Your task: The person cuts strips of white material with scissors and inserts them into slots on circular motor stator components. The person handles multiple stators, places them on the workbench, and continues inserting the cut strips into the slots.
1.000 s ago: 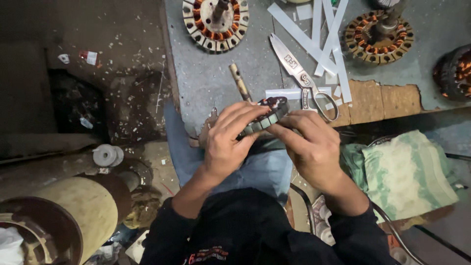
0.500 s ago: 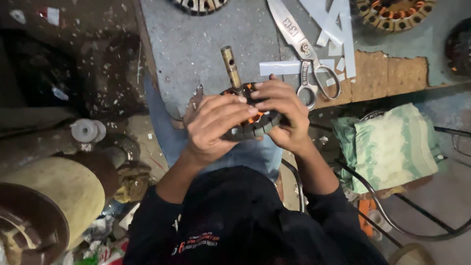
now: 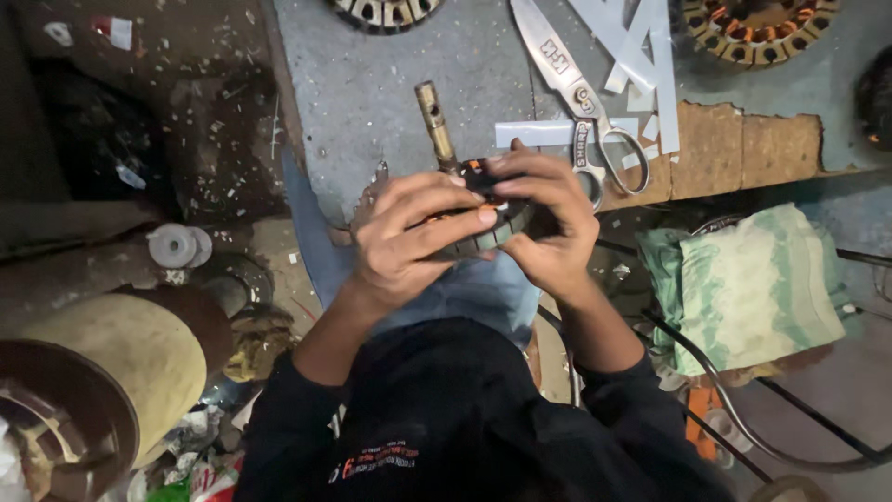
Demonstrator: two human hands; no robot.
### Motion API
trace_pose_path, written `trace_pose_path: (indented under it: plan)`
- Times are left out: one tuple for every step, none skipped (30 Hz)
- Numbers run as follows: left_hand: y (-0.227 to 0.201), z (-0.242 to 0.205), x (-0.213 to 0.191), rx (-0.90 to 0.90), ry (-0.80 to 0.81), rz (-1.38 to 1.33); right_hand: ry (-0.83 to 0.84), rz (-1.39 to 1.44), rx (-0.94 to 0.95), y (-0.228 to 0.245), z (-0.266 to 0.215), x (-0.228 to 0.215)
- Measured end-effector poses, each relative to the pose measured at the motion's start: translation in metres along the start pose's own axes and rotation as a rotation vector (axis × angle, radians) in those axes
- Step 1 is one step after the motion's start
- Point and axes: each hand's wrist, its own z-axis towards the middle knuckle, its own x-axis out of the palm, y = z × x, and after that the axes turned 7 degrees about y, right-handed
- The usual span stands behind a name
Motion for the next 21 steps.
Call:
trace_pose_path:
  plan:
    - [0.001,0.004,-0.002,0.008,0.027,0.040,-0.076,0.084,-0.012,-0.003,0.000,0.003]
    - [0.002,0.007,-0.002,0.023,0.020,0.036,-0.152,0.169,-0.019,-0.007,-0.001,0.007]
    - [0.006,0.011,-0.003,0.037,0.013,0.032,-0.165,0.074,-0.104,-0.011,-0.002,0.009]
    - [0.007,0.013,-0.003,0.050,0.004,0.028,-0.175,-0.021,-0.187,-0.016,-0.002,0.011]
    - [0.006,0.013,-0.005,-0.001,0.016,0.029,-0.184,-0.117,-0.270,-0.018,-0.003,0.013]
    - [0.006,0.016,-0.008,-0.047,0.024,0.033,-0.181,-0.182,-0.288,-0.021,-0.001,0.013]
    - [0.005,0.018,-0.010,-0.093,0.033,0.038,-0.178,-0.247,-0.306,-0.022,0.001,0.013]
    - [0.004,0.020,-0.012,-0.100,0.028,0.023,-0.172,-0.309,-0.324,-0.022,0.005,0.013]
    - [0.004,0.023,-0.014,-0.106,0.023,0.008,-0.167,-0.341,-0.347,-0.023,0.008,0.013]
    - [0.004,0.024,-0.015,-0.119,0.019,-0.010,-0.161,-0.371,-0.363,-0.024,0.011,0.012]
    - [0.006,0.024,-0.016,-0.114,0.027,0.020,-0.154,-0.402,-0.379,-0.026,0.014,0.011]
    - [0.007,0.022,-0.015,-0.118,0.033,0.046,-0.122,-0.476,-0.422,-0.027,0.015,0.009]
    - [0.008,0.019,-0.014,-0.122,0.039,0.072,-0.090,-0.550,-0.467,-0.028,0.014,0.007]
    - [0.010,0.017,-0.013,-0.146,0.022,0.040,-0.061,-0.625,-0.518,-0.028,0.014,0.006]
    - [0.009,0.015,-0.012,-0.170,0.005,0.008,-0.049,-0.624,-0.487,-0.026,0.012,0.006]
    - [0.012,0.020,-0.012,-0.161,-0.021,-0.017,-0.048,-0.637,-0.486,-0.026,0.019,0.003]
    - [0.013,0.025,-0.012,-0.152,-0.038,0.006,-0.048,-0.651,-0.485,-0.025,0.025,0.001]
    - [0.011,0.024,-0.012,-0.151,-0.055,0.024,-0.059,-0.577,-0.412,-0.021,0.025,0.001]
    - [0.008,0.023,-0.010,-0.150,-0.072,0.041,-0.068,-0.502,-0.340,-0.017,0.023,0.003]
    - [0.004,0.021,-0.005,-0.263,-0.143,-0.185,-0.073,-0.420,-0.264,-0.013,0.022,0.004]
    - [-0.001,0.020,0.001,-0.370,-0.211,-0.415,-0.082,-0.382,-0.240,-0.011,0.022,0.006]
